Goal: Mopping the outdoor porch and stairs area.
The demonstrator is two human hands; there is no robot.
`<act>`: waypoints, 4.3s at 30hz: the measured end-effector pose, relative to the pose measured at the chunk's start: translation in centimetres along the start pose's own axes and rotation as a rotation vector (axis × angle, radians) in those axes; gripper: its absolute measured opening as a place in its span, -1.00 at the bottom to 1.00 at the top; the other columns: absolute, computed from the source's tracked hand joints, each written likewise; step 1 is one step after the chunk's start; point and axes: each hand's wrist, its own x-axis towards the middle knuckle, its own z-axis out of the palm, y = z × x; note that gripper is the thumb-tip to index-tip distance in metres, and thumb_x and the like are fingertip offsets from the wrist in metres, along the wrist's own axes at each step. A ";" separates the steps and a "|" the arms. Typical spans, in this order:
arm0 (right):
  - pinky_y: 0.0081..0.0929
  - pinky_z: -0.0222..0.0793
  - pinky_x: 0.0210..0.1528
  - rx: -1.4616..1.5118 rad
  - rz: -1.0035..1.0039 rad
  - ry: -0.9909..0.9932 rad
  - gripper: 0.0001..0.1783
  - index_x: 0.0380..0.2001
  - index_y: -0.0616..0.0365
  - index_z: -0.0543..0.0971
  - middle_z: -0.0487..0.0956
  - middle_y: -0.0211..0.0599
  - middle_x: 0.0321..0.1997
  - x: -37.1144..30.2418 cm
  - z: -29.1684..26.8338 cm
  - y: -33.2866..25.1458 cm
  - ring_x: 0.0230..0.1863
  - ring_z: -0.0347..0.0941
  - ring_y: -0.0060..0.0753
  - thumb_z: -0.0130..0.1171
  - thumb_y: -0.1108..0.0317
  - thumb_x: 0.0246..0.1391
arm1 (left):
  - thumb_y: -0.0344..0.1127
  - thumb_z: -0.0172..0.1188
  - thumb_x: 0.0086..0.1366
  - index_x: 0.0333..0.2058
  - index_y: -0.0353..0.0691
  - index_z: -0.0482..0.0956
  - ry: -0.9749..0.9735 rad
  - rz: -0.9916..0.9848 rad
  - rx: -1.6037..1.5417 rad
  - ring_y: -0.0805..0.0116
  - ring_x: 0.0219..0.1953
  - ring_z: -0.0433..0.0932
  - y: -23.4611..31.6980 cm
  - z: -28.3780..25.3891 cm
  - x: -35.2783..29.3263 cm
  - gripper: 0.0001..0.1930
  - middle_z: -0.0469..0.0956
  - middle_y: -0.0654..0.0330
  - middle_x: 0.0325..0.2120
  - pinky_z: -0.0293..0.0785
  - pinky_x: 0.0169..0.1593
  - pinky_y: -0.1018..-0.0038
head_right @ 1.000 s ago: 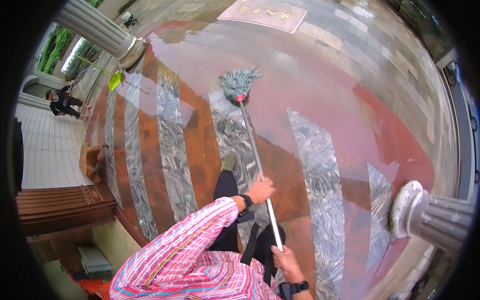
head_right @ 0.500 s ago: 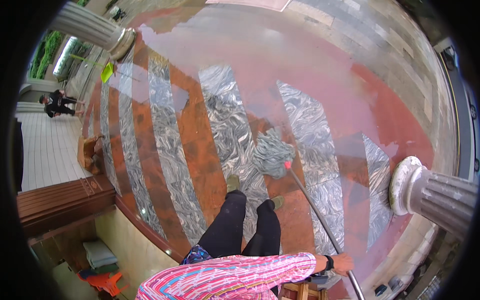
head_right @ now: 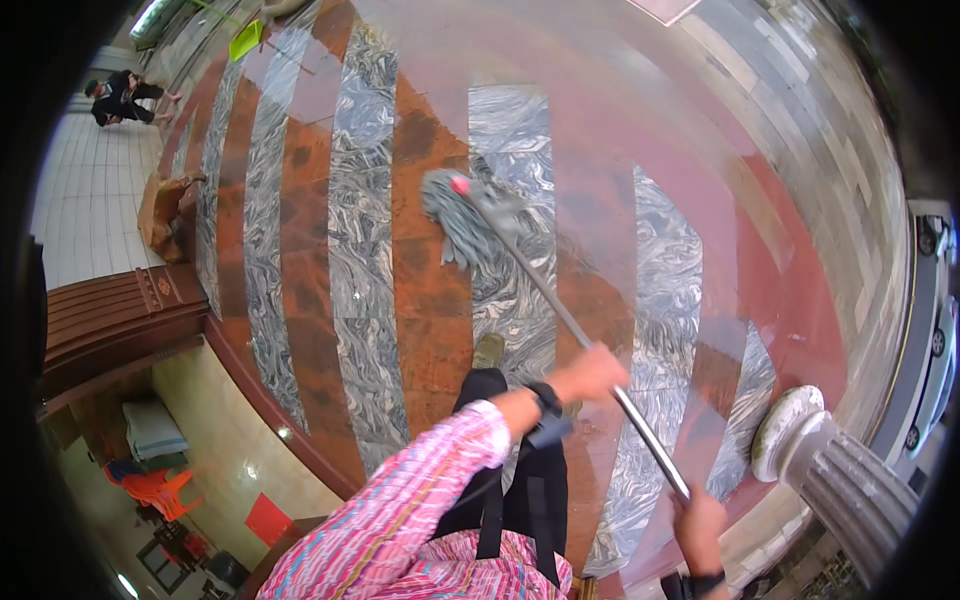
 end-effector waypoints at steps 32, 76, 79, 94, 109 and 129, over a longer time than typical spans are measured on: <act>-0.43 0.30 -0.43 0.265 -0.120 -0.362 -0.71 -0.43 0.28 0.53 0.45 -0.28 -0.62 -15.7 9.8 38.6 -0.49 0.34 -0.59 0.12 0.20 0.03 | -0.22 0.16 -0.12 -0.70 -0.12 0.57 0.050 -0.305 0.012 0.09 -0.57 0.54 31.4 30.4 -0.1 -0.86 0.53 0.08 -0.70 0.29 -0.27 0.02; -0.06 0.35 -0.38 -0.109 -0.557 -0.349 -0.68 -0.41 0.24 0.45 0.51 0.12 -0.54 -10.1 27.3 20.6 -0.42 0.47 0.21 0.19 0.17 -0.04 | -0.30 0.04 0.02 -0.57 -0.12 0.66 0.350 -0.889 0.306 0.14 -0.24 0.46 22.0 31.7 -22.7 -0.80 0.55 0.15 -0.52 0.02 0.20 -0.05; -0.03 0.33 -0.42 -0.208 -0.487 -0.250 -0.66 -0.43 0.24 0.48 0.51 0.11 -0.57 -14.8 19.9 31.7 -0.44 0.47 0.21 0.20 0.14 -0.07 | -0.30 0.07 -0.01 -0.59 -0.09 0.65 0.401 -0.806 0.122 0.14 -0.23 0.44 31.4 38.5 -13.5 -0.84 0.54 0.16 -0.58 -0.03 0.15 -0.22; -0.22 0.13 -0.71 -0.329 -0.276 -0.573 -0.59 -0.37 0.27 0.54 0.41 -0.06 -0.73 -25.8 17.3 59.2 -0.76 0.25 -0.27 0.08 0.06 0.13 | -0.31 0.16 -0.30 -0.70 -0.21 0.60 0.151 -0.246 -0.287 0.14 -0.49 0.60 48.6 46.0 -5.2 -0.86 0.57 0.03 -0.63 0.50 -0.41 0.27; -0.49 0.08 -0.81 0.340 -0.394 -1.127 -0.53 -0.70 0.20 0.31 0.30 -0.35 -0.84 -29.0 46.5 -21.3 -0.87 0.19 -0.52 -0.02 0.10 0.18 | -0.35 0.10 -0.01 -0.62 -0.02 0.63 0.336 -1.298 0.872 0.36 -0.41 0.49 9.8 29.3 -67.9 -0.87 0.53 0.30 -0.61 0.32 -0.23 0.36; -0.43 0.15 -0.64 0.021 -0.358 -0.794 -0.64 -0.58 0.18 0.43 0.36 -0.37 -0.73 -26.2 42.7 13.5 -0.69 0.28 -0.53 0.15 0.11 0.05 | -0.32 0.06 0.06 -0.58 -0.03 0.63 0.481 -1.241 0.228 0.32 -0.15 0.39 31.1 45.8 -47.9 -0.84 0.55 0.35 -0.52 0.26 -0.15 -0.09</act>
